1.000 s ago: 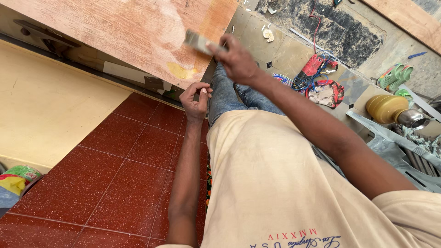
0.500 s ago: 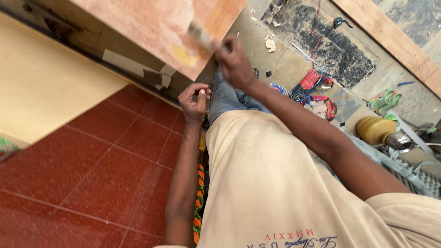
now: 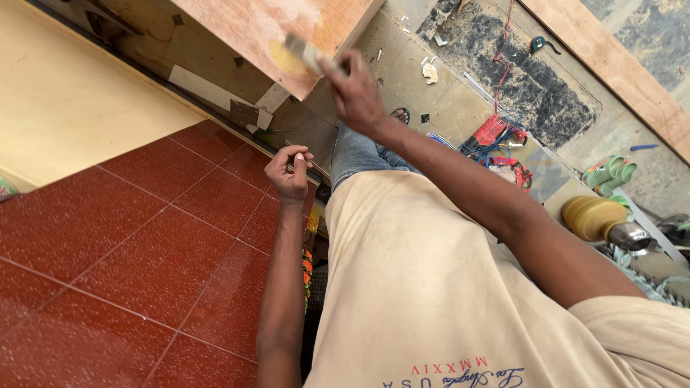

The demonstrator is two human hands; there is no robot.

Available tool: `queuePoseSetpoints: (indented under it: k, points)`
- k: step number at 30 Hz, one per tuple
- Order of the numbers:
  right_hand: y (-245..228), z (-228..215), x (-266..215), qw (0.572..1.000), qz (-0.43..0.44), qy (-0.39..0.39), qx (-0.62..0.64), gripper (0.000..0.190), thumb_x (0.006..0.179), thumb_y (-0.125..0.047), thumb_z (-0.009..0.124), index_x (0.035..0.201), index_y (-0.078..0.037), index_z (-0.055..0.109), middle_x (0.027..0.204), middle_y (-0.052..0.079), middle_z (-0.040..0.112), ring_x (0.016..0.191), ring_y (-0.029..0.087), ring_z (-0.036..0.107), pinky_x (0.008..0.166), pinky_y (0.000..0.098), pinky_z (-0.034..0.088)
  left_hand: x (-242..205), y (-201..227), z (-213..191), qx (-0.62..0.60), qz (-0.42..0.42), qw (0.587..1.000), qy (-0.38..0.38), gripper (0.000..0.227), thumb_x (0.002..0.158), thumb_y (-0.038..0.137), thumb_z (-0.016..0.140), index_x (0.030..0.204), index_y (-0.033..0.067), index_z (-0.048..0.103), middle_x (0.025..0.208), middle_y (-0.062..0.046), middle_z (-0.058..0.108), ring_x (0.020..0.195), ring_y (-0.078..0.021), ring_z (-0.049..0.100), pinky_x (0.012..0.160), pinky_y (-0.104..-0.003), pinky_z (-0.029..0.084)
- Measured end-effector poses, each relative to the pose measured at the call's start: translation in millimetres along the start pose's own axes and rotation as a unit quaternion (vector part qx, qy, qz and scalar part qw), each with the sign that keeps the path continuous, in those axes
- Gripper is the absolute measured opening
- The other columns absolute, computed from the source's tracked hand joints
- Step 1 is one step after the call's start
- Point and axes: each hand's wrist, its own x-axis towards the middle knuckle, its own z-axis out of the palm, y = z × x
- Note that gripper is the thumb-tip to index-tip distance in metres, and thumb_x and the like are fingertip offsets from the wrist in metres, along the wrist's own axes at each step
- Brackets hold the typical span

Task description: The person applies a yellowish liquid finish to a large wooden board using a paintbrush. They repeatedly dip the brush into a can and spread the liquid across the surface, covering both the edges and the center of the board.

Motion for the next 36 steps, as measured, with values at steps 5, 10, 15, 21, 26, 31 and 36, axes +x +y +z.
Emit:
queuePoseSetpoints:
  k: [5,10,15,21,26,31,36]
  points:
    - [-10,17,-13,0.996,-0.043,-0.002,-0.078,0.051,0.102,-0.009,0.063,0.151,-0.013,0.052,0.123,0.024,0.049,0.104,0.034,0.055,0.084,0.0445,0.052,-27,0,-5,0.01,-0.003,1.0,0.011,0.017,0.095,-0.004,0.055,0.1,-0.004,0.07,0.084,-0.01,0.072,0.069,-0.0117,0.066,0.062,-0.025,0.053]
    - [-20,-2,-35,0.996,-0.073,-0.038,-0.017,0.048,0.101,-0.01,0.059,0.148,-0.015,0.057,0.12,0.019,0.055,0.1,0.029,0.059,0.082,0.043,0.056,-45,1,-12,0.037,-0.008,0.999,0.037,0.016,0.095,-0.004,0.056,0.101,-0.0035,0.07,0.083,-0.009,0.072,0.069,-0.0116,0.066,0.061,-0.025,0.053]
    - [-4,-15,-18,0.834,0.197,-0.151,0.492,0.037,0.111,-0.019,0.047,0.142,-0.001,0.056,0.102,0.012,0.071,0.084,0.016,0.072,0.074,0.0317,0.062,-26,1,-26,0.034,-0.028,0.998,0.036,0.014,0.097,-0.002,0.057,0.1,-0.0019,0.071,0.081,-0.009,0.071,0.065,-0.0107,0.064,0.059,-0.025,0.052]
    - [22,-8,-12,0.769,0.343,-0.224,0.491,0.034,0.111,-0.022,0.046,0.122,0.005,0.063,0.1,0.012,0.076,0.074,0.017,0.075,0.065,0.031,0.063,36,1,-47,0.06,0.004,0.998,-0.034,0.017,0.095,-0.001,0.057,0.103,-0.0019,0.072,0.083,-0.008,0.072,0.066,-0.0103,0.066,0.056,-0.024,0.052]
    - [7,-16,-13,0.786,0.386,-0.22,0.431,0.032,0.109,-0.021,0.048,0.119,0.006,0.062,0.099,0.012,0.076,0.071,0.019,0.074,0.062,0.032,0.062,66,-8,-82,0.005,0.008,0.999,-0.043,0.015,0.098,-0.002,0.057,0.102,-0.004,0.071,0.083,-0.009,0.072,0.067,-0.0117,0.064,0.059,-0.025,0.052]
    - [-30,-35,-12,0.768,0.455,-0.178,0.415,0.033,0.107,-0.022,0.05,0.123,0.004,0.064,0.096,0.012,0.076,0.07,0.018,0.075,0.062,0.0308,0.063,93,-40,-128,-0.019,-0.019,0.998,-0.05,0.016,0.097,-0.002,0.056,0.101,-0.0026,0.072,0.081,-0.009,0.072,0.065,-0.0116,0.065,0.058,-0.025,0.053]
    - [-62,-48,-14,0.872,0.401,-0.156,0.236,0.031,0.111,-0.018,0.052,0.125,0.003,0.069,0.092,0.013,0.075,0.077,0.021,0.074,0.068,0.0341,0.059,127,-57,-161,0.022,-0.002,0.997,-0.073,0.017,0.095,-0.003,0.056,0.101,-0.0015,0.072,0.081,-0.01,0.073,0.065,-0.0119,0.067,0.056,-0.026,0.054]
